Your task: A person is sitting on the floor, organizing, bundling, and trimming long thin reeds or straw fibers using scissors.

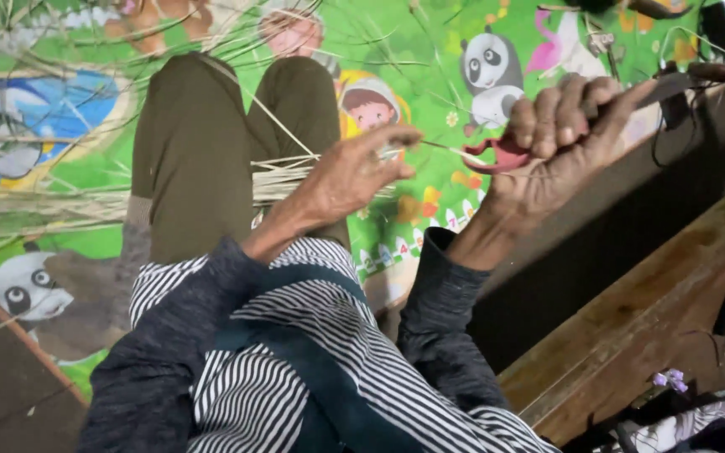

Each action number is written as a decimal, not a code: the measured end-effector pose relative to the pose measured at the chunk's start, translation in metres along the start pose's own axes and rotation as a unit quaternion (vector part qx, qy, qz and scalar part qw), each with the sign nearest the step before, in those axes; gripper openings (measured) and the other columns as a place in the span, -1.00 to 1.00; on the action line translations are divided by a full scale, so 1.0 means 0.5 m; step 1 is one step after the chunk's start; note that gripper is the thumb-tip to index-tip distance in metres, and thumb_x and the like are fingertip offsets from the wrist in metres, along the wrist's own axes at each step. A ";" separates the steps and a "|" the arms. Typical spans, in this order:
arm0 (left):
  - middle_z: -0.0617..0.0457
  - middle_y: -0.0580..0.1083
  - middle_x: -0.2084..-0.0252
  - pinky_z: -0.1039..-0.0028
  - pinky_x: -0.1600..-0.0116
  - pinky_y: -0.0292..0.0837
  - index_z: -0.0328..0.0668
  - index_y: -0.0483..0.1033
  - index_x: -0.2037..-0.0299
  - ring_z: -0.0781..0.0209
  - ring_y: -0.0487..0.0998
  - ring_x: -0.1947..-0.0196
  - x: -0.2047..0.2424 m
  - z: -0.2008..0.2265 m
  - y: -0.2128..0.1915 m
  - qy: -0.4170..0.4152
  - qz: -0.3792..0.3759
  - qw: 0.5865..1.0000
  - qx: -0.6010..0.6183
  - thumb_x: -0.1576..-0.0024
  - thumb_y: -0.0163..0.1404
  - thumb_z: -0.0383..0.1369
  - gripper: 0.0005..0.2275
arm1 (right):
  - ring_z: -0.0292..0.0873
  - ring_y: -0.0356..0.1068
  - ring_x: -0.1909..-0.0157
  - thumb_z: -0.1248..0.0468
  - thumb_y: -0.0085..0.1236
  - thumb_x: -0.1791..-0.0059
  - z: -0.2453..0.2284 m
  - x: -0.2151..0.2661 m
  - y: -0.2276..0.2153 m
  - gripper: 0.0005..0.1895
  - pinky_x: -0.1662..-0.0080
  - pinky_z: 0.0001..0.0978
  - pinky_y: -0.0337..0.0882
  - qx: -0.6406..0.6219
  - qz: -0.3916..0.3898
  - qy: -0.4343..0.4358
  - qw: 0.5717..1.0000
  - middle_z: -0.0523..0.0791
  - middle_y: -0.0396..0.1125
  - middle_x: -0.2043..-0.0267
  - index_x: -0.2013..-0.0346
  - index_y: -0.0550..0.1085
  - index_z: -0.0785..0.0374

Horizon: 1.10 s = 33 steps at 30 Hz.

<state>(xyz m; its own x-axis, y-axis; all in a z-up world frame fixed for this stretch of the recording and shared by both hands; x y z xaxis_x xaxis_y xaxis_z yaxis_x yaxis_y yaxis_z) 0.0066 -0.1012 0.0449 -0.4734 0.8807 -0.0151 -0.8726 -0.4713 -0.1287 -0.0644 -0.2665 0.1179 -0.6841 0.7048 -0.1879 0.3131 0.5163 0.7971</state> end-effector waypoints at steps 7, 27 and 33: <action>0.12 0.38 0.42 0.57 0.24 0.44 -0.10 0.33 -0.01 0.31 0.55 0.30 -0.021 0.033 0.022 0.009 0.000 0.998 0.058 -0.09 -0.06 -0.42 -0.73 | -0.49 -0.07 0.74 0.15 -0.07 0.01 0.007 0.004 0.002 -0.80 0.59 -0.68 0.07 -0.047 -0.012 0.007 0.999 -0.34 -0.02 0.70 0.40 0.31 0.20; 0.02 0.45 0.54 0.57 0.25 0.40 -0.23 0.51 0.23 0.38 0.45 0.48 -0.037 0.043 -0.025 0.042 0.074 0.988 0.131 -0.09 0.01 -0.50 -0.91 | -0.37 0.05 0.61 0.01 -0.21 0.01 -0.130 0.072 -0.093 -0.67 0.46 -0.54 0.16 0.657 0.177 -0.236 0.694 -0.26 0.11 0.63 0.40 0.38 0.18; 0.03 0.37 0.37 0.57 0.27 0.31 -0.30 0.48 0.29 0.32 0.35 0.43 -0.051 0.038 -0.014 0.047 0.080 0.991 0.094 -0.07 0.02 -0.48 -0.93 | -0.43 -0.02 0.62 0.16 -0.01 0.13 0.026 0.108 -0.066 -0.66 0.53 -0.63 -0.03 0.562 0.136 0.133 0.805 -0.30 0.07 0.62 0.11 0.44 0.23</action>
<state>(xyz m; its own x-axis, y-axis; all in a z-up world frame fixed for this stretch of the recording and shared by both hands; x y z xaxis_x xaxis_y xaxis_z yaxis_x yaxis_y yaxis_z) 0.0224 -0.1214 0.0650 -0.6018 0.7905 -0.1140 -0.7985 -0.5980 0.0690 -0.1031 -0.2392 0.0740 -0.5604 0.8136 0.1549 0.7708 0.5808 -0.2617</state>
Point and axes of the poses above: each hand's wrist, its own x-axis away from the middle knuckle, its own y-axis out of the palm, z = x × y, the point moved 5 cm from there along -x, towards the middle knuckle
